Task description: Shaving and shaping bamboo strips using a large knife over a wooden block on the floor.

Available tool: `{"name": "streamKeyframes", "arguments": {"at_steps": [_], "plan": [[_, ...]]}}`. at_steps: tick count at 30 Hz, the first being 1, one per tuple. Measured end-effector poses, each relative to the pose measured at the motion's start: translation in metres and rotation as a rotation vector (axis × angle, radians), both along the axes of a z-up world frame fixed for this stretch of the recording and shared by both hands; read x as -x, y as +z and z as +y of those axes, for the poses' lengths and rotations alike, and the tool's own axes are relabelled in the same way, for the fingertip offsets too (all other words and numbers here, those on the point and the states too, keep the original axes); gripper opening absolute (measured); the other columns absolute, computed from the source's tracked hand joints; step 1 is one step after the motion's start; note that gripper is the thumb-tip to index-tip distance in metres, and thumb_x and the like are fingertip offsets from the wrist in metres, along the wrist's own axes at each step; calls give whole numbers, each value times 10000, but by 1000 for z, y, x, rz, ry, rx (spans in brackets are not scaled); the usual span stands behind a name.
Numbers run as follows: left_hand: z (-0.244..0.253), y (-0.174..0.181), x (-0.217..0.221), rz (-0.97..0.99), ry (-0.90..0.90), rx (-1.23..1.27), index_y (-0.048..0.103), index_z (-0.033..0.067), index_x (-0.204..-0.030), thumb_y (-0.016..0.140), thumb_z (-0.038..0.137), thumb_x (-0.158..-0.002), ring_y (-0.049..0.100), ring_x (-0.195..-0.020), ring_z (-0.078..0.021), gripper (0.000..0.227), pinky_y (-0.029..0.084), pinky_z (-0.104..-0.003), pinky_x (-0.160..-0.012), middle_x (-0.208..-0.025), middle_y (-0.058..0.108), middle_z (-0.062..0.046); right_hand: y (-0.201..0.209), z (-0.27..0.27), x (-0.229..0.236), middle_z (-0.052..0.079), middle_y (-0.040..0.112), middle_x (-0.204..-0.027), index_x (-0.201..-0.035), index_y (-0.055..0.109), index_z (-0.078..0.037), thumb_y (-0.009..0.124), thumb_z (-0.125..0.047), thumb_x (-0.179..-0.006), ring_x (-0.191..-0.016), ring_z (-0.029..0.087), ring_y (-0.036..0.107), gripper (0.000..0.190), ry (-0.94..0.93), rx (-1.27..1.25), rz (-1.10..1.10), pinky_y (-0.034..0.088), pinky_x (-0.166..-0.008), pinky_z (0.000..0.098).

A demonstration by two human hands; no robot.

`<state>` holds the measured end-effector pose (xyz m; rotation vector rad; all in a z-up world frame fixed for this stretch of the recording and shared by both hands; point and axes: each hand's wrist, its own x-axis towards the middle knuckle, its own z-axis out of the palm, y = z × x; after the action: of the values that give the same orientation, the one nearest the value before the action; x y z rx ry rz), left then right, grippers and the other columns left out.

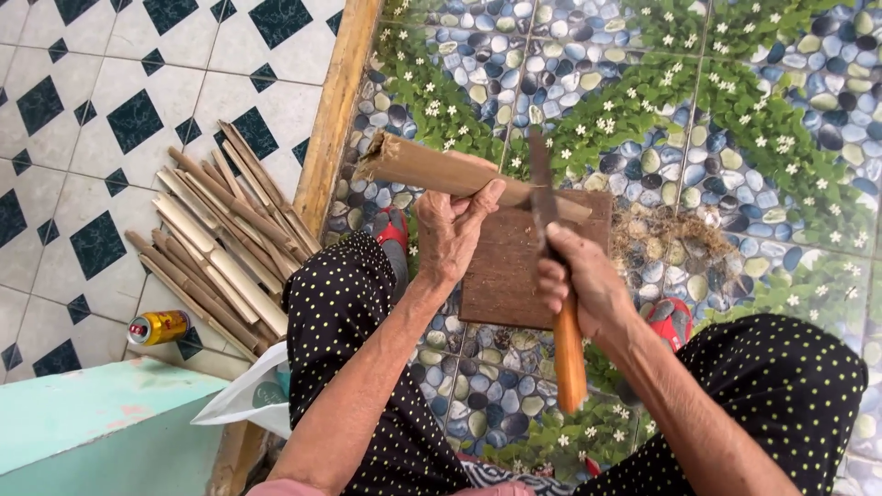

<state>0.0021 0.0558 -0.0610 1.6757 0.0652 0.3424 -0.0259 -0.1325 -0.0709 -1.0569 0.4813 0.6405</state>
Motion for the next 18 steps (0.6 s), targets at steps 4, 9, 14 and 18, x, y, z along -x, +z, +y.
{"name": "streamKeyframes", "arguments": {"at_steps": [4, 9, 14, 18], "plan": [[4, -15, 2, 16, -37, 49, 685, -77, -1080, 824, 226, -897, 747, -841, -368, 381, 697, -370, -683, -973, 745, -286, -5, 0, 6, -61, 382, -568, -942, 523, -102, 601, -373, -1067, -362, 64, 412, 308, -55, -27, -18, 406, -291, 253], [2, -53, -5, -15, -78, 42, 673, -48, -1139, 822, 207, -913, 754, -829, -362, 371, 696, -383, -696, -1031, 748, -260, 14, 9, 6, -33, 360, -572, -939, 539, -71, 598, -342, -1066, -366, 93, 418, 305, -74, -112, -14, 418, -288, 278], [-4, -32, 0, -58, -146, -36, 656, -36, -1157, 734, 161, -978, 780, -791, -325, 277, 698, -395, -680, -1050, 742, -246, 0, 4, 2, -26, 361, -572, -931, 525, -84, 603, -335, -1068, -366, 98, 406, 296, -121, -97, -59, 407, -290, 275], [-6, -31, -1, -103, -197, -67, 654, -39, -1133, 706, 77, -979, 776, -788, -341, 200, 693, -406, -677, -998, 738, -261, 9, 5, 6, -31, 345, -580, -915, 539, -67, 595, -318, -1075, -375, 100, 414, 304, -122, -156, -69, 411, -288, 277]]}}
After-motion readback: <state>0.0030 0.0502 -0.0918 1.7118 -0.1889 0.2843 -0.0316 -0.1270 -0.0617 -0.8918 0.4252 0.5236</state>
